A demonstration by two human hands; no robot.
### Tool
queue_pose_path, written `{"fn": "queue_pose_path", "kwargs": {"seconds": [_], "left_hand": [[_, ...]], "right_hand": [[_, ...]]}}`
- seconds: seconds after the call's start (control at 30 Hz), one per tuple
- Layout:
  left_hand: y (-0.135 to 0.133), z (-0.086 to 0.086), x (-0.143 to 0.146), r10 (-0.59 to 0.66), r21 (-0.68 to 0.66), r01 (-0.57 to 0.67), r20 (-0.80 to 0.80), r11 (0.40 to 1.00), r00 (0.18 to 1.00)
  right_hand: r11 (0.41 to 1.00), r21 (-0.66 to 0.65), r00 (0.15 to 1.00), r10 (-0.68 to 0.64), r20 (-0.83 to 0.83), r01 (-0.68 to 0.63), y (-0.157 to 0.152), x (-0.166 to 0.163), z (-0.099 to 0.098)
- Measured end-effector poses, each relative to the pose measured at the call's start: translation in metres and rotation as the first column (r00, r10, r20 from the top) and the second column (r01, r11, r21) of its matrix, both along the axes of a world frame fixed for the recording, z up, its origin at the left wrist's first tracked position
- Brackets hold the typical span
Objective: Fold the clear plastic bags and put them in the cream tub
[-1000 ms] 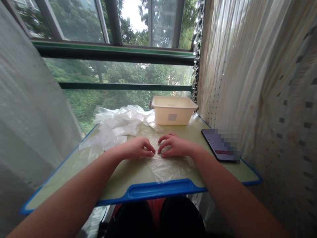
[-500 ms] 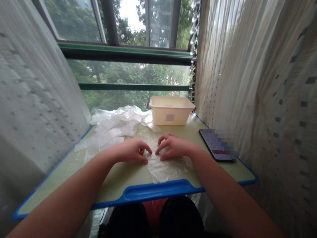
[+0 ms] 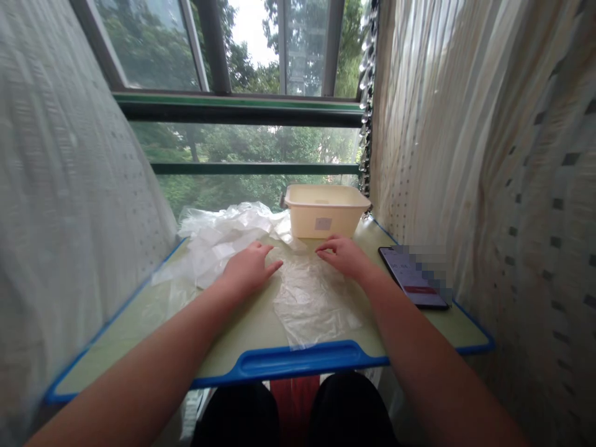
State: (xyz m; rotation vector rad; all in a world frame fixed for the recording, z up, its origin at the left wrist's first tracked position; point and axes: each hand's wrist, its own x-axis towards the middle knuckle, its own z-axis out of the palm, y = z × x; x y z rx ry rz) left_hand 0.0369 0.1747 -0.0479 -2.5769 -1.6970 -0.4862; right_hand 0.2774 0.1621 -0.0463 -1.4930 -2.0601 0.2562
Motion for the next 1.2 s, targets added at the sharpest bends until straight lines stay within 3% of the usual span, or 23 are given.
{"fn": "queue_pose_path", "kwargs": {"seconds": [0.07, 0.1, 0.2, 0.33, 0.57, 0.73, 0.93, 1.1, 1.2], "left_hand": [[-0.003, -0.003, 0.006, 0.033, 0.009, -0.033, -0.075, 0.999, 0.997], [-0.004, -0.004, 0.009, 0.045, -0.003, -0.045, -0.108, 0.999, 0.993], [-0.006, -0.004, 0.016, 0.057, -0.054, -0.067, -0.162, 0.996, 0.985], [-0.005, -0.005, 0.020, 0.001, -0.094, -0.011, -0.104, 0.996, 0.995], [-0.007, -0.005, 0.022, -0.130, -0.048, 0.132, 0.051, 0.990, 0.990], [-0.006, -0.004, 0.021, -0.144, -0.023, 0.146, 0.088, 0.989, 0.986], [0.007, -0.014, 0.017, -0.173, -0.002, 0.176, 0.160, 0.984, 0.972], [0.011, -0.018, 0.018, -0.136, 0.001, 0.139, 0.213, 0.990, 0.968], [0.011, -0.019, 0.018, -0.074, -0.050, 0.093, 0.291, 0.994, 0.954]], "right_hand": [[0.976, 0.022, 0.974, -0.218, 0.059, 0.217, 0.010, 0.007, -0.009], [0.965, 0.007, 0.963, -0.261, 0.070, 0.261, 0.014, 0.009, -0.013], [0.952, -0.032, 0.949, -0.299, 0.103, 0.304, 0.020, 0.013, -0.024], [0.948, -0.065, 0.946, -0.304, 0.110, 0.312, 0.023, 0.011, -0.028], [0.974, -0.124, 0.981, -0.194, -0.017, 0.191, 0.023, 0.004, -0.027], [0.984, -0.128, 0.976, -0.146, -0.159, 0.126, 0.019, 0.000, -0.018], [0.983, -0.175, 0.931, -0.113, -0.347, 0.055, 0.016, -0.005, -0.014], [0.968, -0.244, 0.790, -0.098, -0.606, -0.066, 0.015, -0.007, -0.015], [0.962, -0.232, 0.809, -0.022, -0.588, -0.143, 0.014, -0.006, -0.013]]}}
